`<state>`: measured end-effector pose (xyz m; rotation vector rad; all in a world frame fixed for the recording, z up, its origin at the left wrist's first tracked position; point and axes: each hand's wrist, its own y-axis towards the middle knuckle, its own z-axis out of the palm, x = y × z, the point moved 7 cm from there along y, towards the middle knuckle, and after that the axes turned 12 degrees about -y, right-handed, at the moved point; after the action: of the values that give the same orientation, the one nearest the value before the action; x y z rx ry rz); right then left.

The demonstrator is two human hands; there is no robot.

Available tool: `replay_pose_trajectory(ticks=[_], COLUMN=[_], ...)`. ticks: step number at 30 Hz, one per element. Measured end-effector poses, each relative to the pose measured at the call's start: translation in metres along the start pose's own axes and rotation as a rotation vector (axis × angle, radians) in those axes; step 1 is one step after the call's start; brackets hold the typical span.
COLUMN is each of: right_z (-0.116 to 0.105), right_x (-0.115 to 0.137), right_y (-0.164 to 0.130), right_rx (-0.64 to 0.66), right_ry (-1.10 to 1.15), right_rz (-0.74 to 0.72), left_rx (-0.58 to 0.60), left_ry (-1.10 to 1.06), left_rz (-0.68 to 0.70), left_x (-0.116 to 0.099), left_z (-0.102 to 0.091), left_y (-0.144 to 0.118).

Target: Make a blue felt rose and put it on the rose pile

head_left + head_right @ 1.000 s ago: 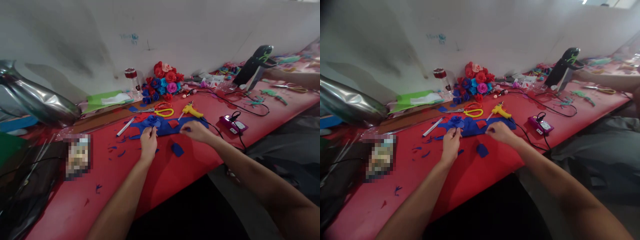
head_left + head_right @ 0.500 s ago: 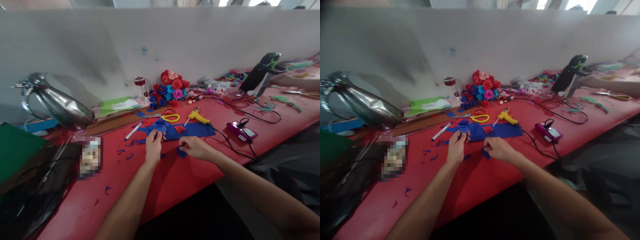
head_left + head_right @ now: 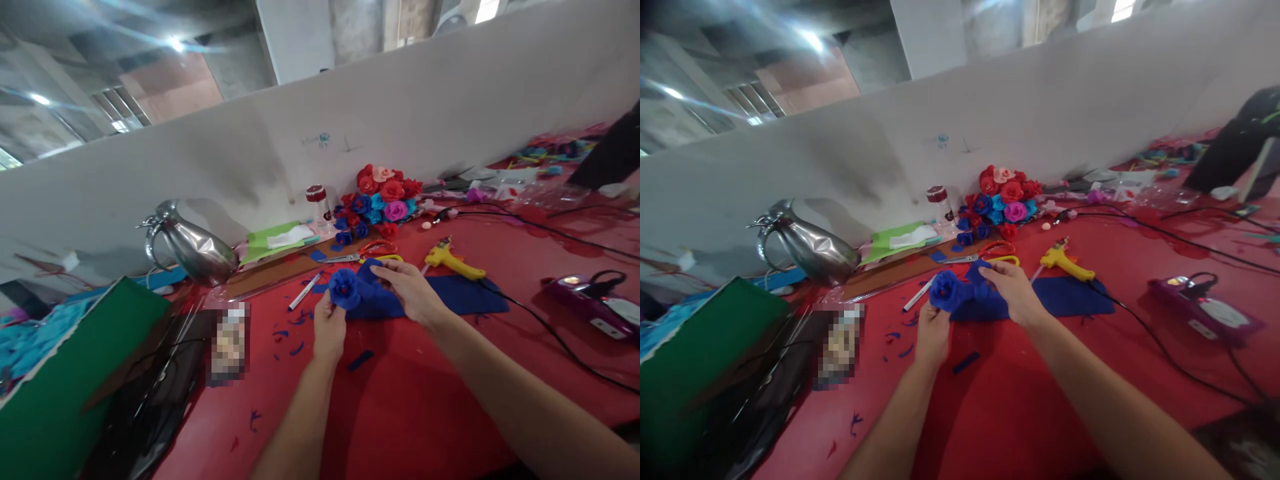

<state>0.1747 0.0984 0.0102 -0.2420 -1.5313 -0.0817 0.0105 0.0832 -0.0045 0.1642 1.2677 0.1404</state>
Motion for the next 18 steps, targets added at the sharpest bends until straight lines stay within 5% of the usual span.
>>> replay_pose_trajectory(ticks=[5,9,18], right_z=[0.005,0.002,-0.01], right_x=[0.006,0.011,0.009], right_y=[-0.006,-0.007,-0.003], right_rx=[0.043,0.011,-0.091], right_ry=[0.011,0.014,0.057], right_rz=[-0.036,-0.016,0.01], left_rx=[0.006,-0.039,-0.126], left_ry=[0.356,0.378,0.225], left_rz=[0.17,0.21,-0.047], left_x=[-0.01,-0.014,-0.009], left_z=[-0.007,-0.011,-0.008], left_y=[-0.001,-0.002,-0.008])
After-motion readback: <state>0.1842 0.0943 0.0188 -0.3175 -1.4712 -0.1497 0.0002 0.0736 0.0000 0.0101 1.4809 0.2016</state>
